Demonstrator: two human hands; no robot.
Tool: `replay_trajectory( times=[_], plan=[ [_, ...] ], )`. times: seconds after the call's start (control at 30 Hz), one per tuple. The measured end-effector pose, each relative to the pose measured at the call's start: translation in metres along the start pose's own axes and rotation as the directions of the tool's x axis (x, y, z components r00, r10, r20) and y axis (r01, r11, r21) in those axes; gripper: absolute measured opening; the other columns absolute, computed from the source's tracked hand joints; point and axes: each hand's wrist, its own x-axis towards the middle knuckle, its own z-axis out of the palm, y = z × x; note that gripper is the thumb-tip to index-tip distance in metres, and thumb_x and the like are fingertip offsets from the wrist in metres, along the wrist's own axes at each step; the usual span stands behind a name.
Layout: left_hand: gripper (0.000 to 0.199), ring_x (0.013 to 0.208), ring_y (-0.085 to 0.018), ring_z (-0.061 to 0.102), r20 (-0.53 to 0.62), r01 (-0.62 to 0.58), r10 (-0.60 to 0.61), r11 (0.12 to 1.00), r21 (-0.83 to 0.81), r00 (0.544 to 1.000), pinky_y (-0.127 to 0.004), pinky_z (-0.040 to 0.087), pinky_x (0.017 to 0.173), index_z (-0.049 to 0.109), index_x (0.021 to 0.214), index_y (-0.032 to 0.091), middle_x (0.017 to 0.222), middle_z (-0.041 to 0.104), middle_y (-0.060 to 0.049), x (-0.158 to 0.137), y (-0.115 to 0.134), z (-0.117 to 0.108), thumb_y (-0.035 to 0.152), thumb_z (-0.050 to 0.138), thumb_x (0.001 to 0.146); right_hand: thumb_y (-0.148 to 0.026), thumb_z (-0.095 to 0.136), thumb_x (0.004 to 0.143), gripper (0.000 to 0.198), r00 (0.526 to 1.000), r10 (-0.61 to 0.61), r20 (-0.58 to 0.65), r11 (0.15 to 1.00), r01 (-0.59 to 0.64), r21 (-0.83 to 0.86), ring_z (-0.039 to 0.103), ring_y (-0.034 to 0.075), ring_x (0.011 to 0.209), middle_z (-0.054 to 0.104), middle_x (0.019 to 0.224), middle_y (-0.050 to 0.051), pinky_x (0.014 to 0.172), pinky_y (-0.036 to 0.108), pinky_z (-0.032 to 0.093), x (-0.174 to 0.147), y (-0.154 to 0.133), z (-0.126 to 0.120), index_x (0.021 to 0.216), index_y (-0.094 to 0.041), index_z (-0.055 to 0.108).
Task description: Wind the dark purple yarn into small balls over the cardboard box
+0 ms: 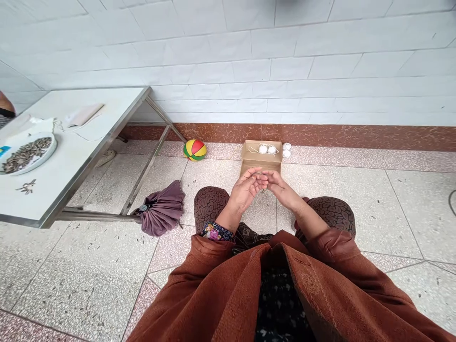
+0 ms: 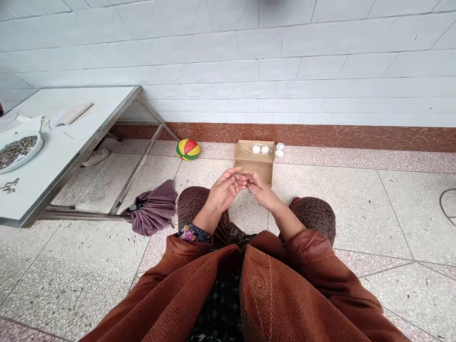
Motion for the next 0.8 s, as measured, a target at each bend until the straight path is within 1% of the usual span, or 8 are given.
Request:
replay_trajectory(
  times=[0.1,0.2,0.4,0.53,0.57,0.63,0.7,0.8],
  plan=[
    [0.029,0.086,-0.015,0.076,0.016,0.031,-0.031,0.999,-0.03,0.999,-0.027,0.056,0.077,0.07,0.124,0.018,0.106,0.081,-0.008,-0.007,-0.002,0.006,0.022,0.074,0.096,-0.049,0.071,0.087,0.033,0.99,0.142,0.006,0.969,-0.14,0.202,0.067,0.018,0.084,0.07,0.098,0.001,0.079,0.036,0.06,-0.015,-0.01,0.015,0.109,-0.028,0.058],
    [0.025,0.084,-0.012,0.074,-0.027,0.045,-0.046,0.997,-0.059,0.999,-0.024,0.055,0.076,0.072,0.12,0.016,0.106,0.081,-0.008,-0.01,-0.007,0.005,0.018,0.073,0.095,-0.062,0.08,0.083,0.043,0.97,0.238,-0.053,0.944,-0.218,0.246,0.032,0.011,0.052,0.04,0.064,-0.009,0.048,0.024,0.03,-0.028,-0.022,0.005,0.09,-0.027,0.057],
    [0.02,0.079,-0.011,0.069,-0.276,0.039,-0.043,0.999,-0.018,0.96,-0.024,0.052,0.077,0.071,0.111,0.015,0.095,0.075,-0.006,0.006,-0.004,-0.018,0.01,0.069,0.092,-0.064,0.092,0.071,0.051,0.965,0.194,-0.175,0.969,-0.16,0.19,0.012,0.009,0.051,0.026,0.058,-0.011,0.048,0.027,0.008,-0.032,-0.063,-0.037,0.082,-0.027,0.059],
    [0.021,0.1,-0.015,0.067,-0.558,-0.054,0.192,0.965,0.255,0.808,-0.026,0.051,0.088,0.067,0.11,0.02,0.114,0.072,-0.006,0.011,0.013,-0.024,0.009,0.065,0.093,-0.064,0.09,0.073,0.047,0.976,0.148,-0.159,0.988,-0.153,-0.019,0.021,0.01,0.052,0.038,0.058,-0.008,0.05,0.027,0.015,-0.032,-0.092,-0.052,0.079,-0.026,0.063],
    [0.024,0.112,-0.017,0.067,-0.487,-0.132,0.316,0.918,0.375,0.814,-0.027,0.051,0.095,0.068,0.114,0.021,0.122,0.072,-0.007,0.01,0.017,-0.018,0.011,0.066,0.093,-0.064,0.089,0.075,0.046,0.981,0.131,-0.143,0.984,-0.146,-0.101,0.025,0.011,0.054,0.043,0.06,-0.006,0.051,0.028,0.019,-0.033,-0.098,-0.054,0.078,-0.025,0.064],
    [0.033,0.133,-0.024,0.062,-0.116,-0.293,0.407,0.801,0.522,0.906,-0.034,0.049,0.109,0.071,0.124,0.024,0.134,0.072,-0.009,0.005,0.021,0.002,0.018,0.073,0.092,-0.062,0.086,0.078,0.042,0.991,0.096,-0.096,0.957,-0.118,-0.264,0.034,0.012,0.058,0.051,0.064,-0.004,0.055,0.029,0.027,-0.033,-0.107,-0.057,0.077,-0.025,0.067],
    [0.05,0.145,-0.03,0.058,0.259,-0.383,0.287,0.769,0.511,0.922,-0.041,0.048,0.116,0.068,0.14,0.028,0.142,0.071,-0.011,0.002,0.019,0.028,0.027,0.08,0.092,-0.061,0.082,0.083,0.038,0.997,0.054,-0.058,0.924,-0.072,-0.376,0.041,0.014,0.061,0.057,0.066,-0.002,0.06,0.031,0.033,-0.032,-0.112,-0.057,0.077,-0.025,0.07],
    [0.053,0.115,-0.026,0.074,0.462,-0.306,0.107,0.872,0.381,0.88,-0.042,0.053,0.105,0.065,0.144,0.026,0.126,0.077,-0.012,0.004,0.007,0.06,0.039,0.08,0.095,-0.059,0.076,0.09,0.034,0.998,-0.022,-0.054,0.892,-0.005,-0.453,0.05,0.017,0.065,0.062,0.068,0.0,0.066,0.033,0.039,-0.029,-0.116,-0.056,0.081,-0.026,0.072]
  ],
)
